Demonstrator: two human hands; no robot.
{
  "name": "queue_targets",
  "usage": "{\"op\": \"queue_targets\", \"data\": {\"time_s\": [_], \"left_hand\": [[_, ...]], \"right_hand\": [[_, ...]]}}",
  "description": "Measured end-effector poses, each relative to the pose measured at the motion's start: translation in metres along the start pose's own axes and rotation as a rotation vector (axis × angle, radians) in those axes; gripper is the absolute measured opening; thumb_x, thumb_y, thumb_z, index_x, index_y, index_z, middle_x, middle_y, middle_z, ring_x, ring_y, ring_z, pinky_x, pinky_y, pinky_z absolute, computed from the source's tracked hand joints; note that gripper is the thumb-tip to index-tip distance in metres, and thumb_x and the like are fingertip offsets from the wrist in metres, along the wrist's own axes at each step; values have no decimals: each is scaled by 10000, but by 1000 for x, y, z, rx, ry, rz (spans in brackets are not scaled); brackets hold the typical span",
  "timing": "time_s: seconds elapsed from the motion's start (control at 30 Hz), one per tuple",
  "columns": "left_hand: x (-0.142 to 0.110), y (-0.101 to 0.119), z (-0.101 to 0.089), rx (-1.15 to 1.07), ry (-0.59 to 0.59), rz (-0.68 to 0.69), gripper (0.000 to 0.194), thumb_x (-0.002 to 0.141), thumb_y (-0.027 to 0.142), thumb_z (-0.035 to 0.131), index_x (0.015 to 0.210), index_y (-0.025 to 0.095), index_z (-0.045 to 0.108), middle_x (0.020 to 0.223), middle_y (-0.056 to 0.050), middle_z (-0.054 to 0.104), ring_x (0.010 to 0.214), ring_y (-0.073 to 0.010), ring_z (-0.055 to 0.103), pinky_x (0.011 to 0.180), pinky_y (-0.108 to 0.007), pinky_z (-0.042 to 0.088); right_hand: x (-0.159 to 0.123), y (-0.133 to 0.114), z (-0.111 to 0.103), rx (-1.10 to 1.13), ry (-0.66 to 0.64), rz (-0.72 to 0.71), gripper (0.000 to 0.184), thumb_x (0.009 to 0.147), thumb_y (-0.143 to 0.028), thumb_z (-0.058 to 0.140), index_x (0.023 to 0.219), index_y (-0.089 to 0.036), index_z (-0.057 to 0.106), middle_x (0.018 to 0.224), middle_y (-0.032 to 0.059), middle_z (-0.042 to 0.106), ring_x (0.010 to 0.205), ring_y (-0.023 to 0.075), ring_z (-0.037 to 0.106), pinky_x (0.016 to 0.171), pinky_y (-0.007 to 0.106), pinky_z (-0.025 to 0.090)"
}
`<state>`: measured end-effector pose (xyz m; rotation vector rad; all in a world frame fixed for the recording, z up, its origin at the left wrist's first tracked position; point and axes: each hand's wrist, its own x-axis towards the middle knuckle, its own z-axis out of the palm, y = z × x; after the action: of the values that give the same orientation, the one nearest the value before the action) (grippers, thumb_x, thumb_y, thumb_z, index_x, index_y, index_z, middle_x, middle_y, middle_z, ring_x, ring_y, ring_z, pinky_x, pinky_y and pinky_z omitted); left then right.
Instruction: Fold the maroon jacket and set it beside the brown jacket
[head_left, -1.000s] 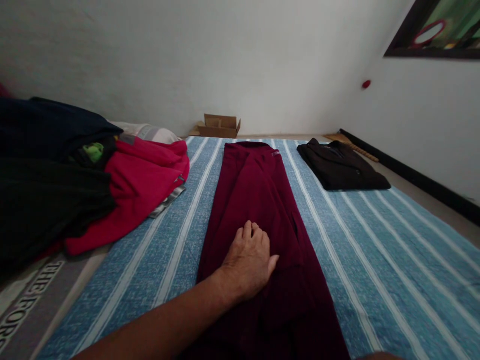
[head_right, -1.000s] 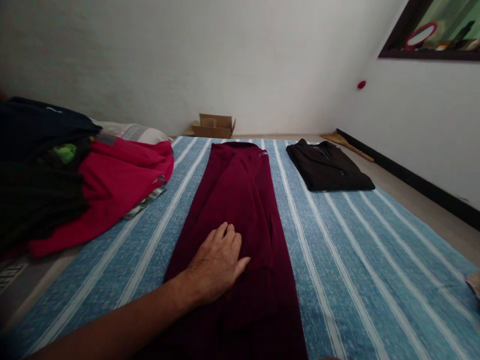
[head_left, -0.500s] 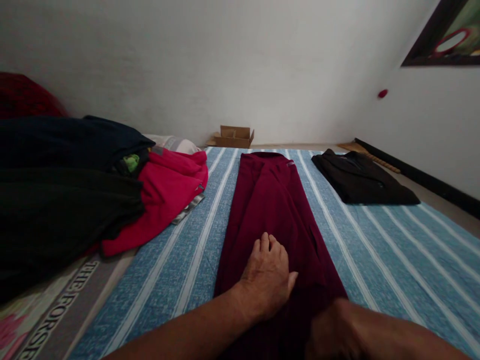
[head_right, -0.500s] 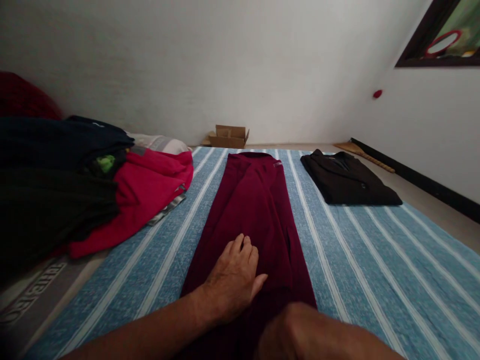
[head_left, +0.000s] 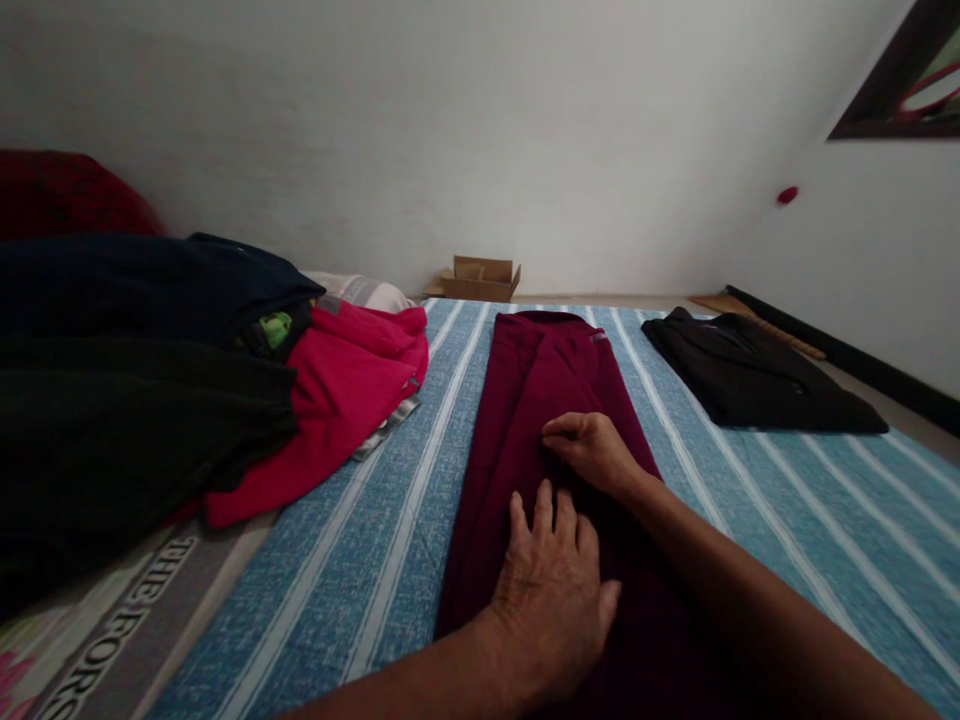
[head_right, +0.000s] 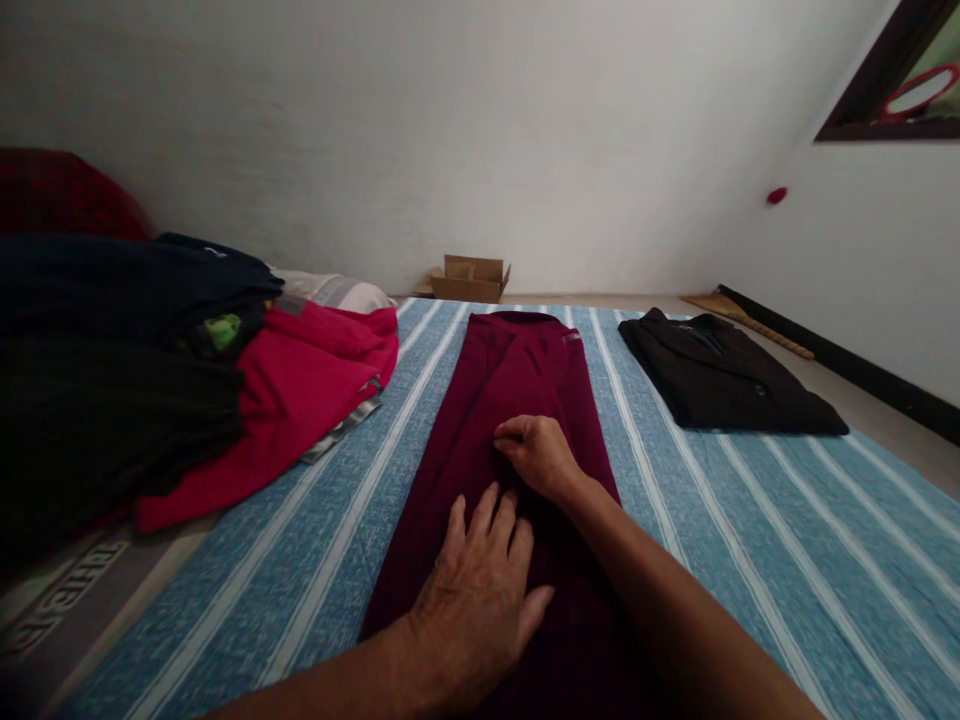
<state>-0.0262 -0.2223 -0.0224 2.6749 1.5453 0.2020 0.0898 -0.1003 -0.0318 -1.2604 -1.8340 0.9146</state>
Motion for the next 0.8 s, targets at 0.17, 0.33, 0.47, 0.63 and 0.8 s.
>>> {"op": "queue_targets", "data": {"time_s": [0.17, 0.33, 0.47, 0.63, 0.8], "left_hand": [[1, 1, 4, -20, -24, -13, 622, 865, 519, 344, 1274, 70, 481, 1381, -240, 389, 1322, -413, 231, 1017, -620, 231], [1, 2, 4, -25, -55, -11, 626, 859, 519, 349, 1291, 80, 461, 1408, -234, 351, 1327, -408, 223, 1022, -627, 218], [2, 1, 2, -35, -58, -1, 637, 857, 511, 357, 1319, 79, 429, 1421, -224, 333, 1332, -410, 206, 1023, -632, 214], [3, -1, 0, -40, -50, 11, 644, 858, 486, 373, 1359, 83, 373, 1409, -213, 358, 1327, -401, 220, 1022, -631, 217], [2, 0, 0, -36, -45, 9, 611, 865, 509, 358, 1291, 84, 459, 1397, -227, 372, 1323, -401, 235, 1022, -622, 220]], "right_hand": [[9, 1, 3, -256, -69, -103, 125, 770, -194, 574, 786, -199, 698, 796, 27, 680, 710, 157, 603, 661, 263, 439], [8, -10, 2, -690, -177, -204, 214, 850, -188, 477, 799, -193, 684, 805, 35, 654, 740, 139, 593, 678, 236, 410], [8, -31, 6, -1006, -320, -188, 250, 867, -165, 416, 828, -162, 663, 854, 80, 643, 740, 166, 606, 628, 249, 413], [11, -45, 16, -1127, -465, -222, 254, 846, -113, 395, 919, -126, 638, 913, 137, 633, 759, 195, 624, 614, 261, 437], [13, -23, 7, -864, -277, -197, 193, 795, -107, 420, 806, -124, 611, 840, 93, 628, 716, 165, 593, 616, 249, 421]]}}
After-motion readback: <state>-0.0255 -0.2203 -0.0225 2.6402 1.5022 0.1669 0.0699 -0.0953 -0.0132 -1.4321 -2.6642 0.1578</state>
